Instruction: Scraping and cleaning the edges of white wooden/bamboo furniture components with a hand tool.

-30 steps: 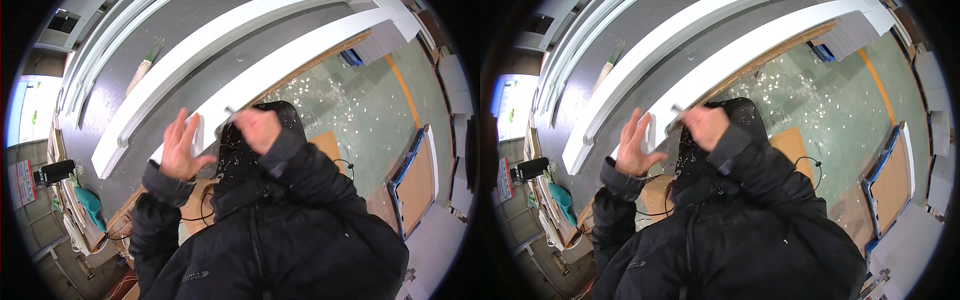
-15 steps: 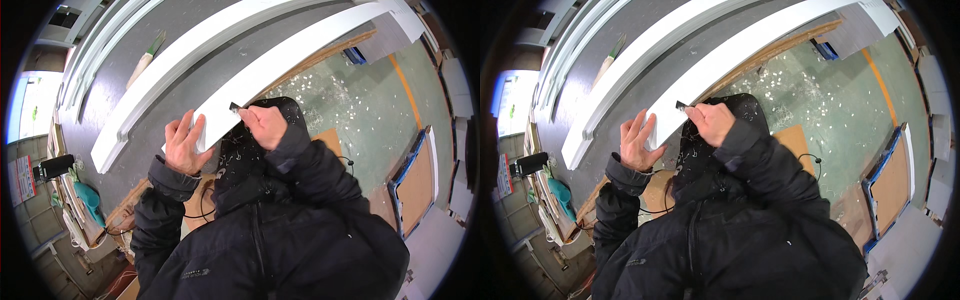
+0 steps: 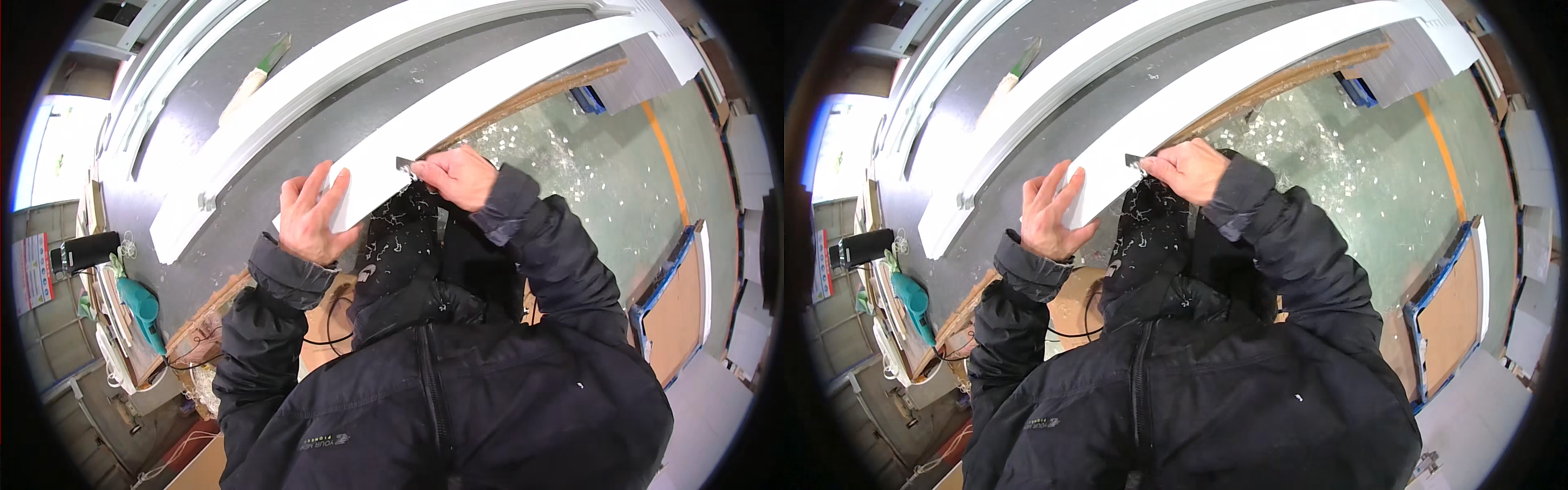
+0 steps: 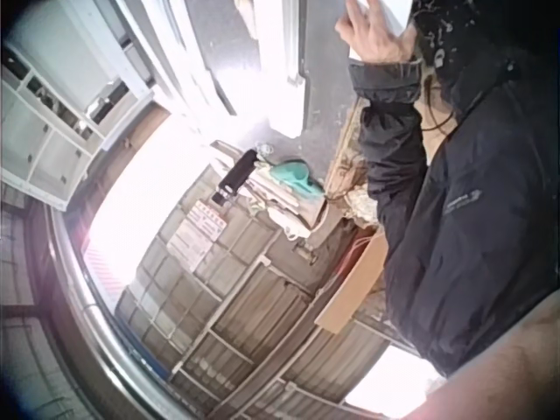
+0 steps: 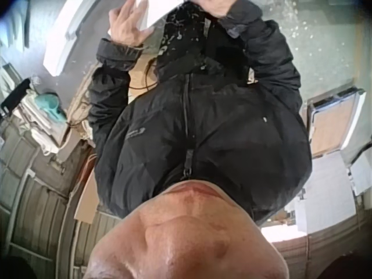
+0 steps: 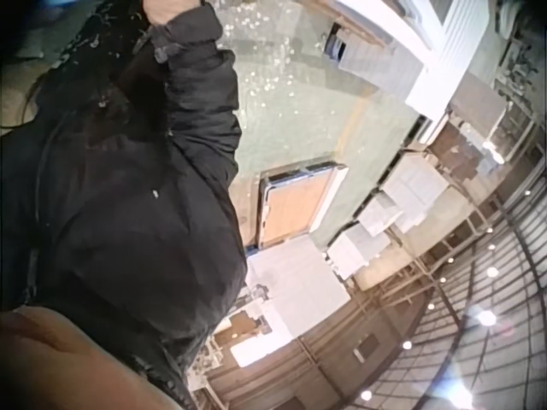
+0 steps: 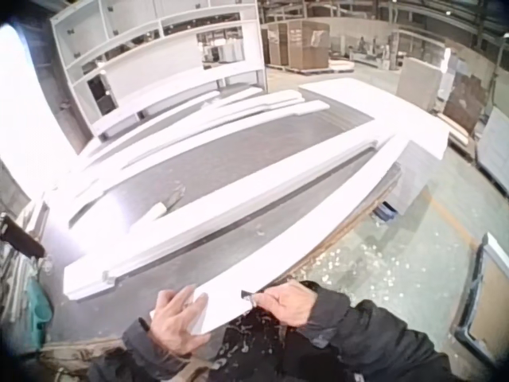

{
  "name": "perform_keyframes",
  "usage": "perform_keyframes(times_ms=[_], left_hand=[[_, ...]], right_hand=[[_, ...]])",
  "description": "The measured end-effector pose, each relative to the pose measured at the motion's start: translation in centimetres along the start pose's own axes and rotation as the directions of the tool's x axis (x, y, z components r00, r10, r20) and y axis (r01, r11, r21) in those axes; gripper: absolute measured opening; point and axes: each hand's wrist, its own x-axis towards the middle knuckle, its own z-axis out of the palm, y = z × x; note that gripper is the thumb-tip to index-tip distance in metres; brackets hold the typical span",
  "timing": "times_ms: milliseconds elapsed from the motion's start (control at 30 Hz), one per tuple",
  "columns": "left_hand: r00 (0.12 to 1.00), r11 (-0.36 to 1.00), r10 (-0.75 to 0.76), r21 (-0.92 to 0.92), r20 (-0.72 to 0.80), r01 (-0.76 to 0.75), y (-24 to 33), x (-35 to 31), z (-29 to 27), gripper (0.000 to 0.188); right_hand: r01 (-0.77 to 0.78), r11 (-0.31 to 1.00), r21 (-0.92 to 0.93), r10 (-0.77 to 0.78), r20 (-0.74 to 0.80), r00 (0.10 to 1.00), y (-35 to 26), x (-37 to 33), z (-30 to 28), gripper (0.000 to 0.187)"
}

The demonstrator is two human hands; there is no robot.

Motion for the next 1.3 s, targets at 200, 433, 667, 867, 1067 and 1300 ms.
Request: perform_keyframes(times_ms=[200,433,667,867,1067,1300], left_hand=[[1.0,1.0,-0.005,0.016,-0.001,0.005,0.1,0.0,0.1,0.081],[0.999,1.0,0.007,0.012,-0.033,-0.007,0.2,0.6,0.4,0.081],[0.997,0.999,0.039,0.04,-0.064,-0.037,0.3,1.2,0.7,0.075],[0.998,1.0,0.02,0.009,-0.055,-0.02,0.1,1.7,1.6,0.079],[0.998,1.0,0.012,0.014,-0.06,-0.011,1.3,3.5,2.2,0.078],[1.0,0.998,0.03,-0.059,-0.007,-0.031,0.8,2.5,1.3,0.089]], right_hand=[[0.073,0.989,-0.13,-0.085,-0.089,0.992,-0.9,0.2,-0.3,0.041],[0.024,0.995,-0.101,-0.02,0.038,0.999,-0.6,0.6,-1.7,0.047],[-0.06,0.998,-0.018,0.058,-0.062,0.996,-0.2,-0.4,-1.3,0.05],[-0.109,0.994,0.012,0.104,0.192,0.976,0.8,-3.2,0.4,0.041],[-0.08,0.973,0.218,0.168,-0.419,0.892,1.2,-2.7,3.8,0.044],[-0.046,0.95,0.308,0.218,-0.551,0.805,0.6,-4.0,5.5,0.045]])
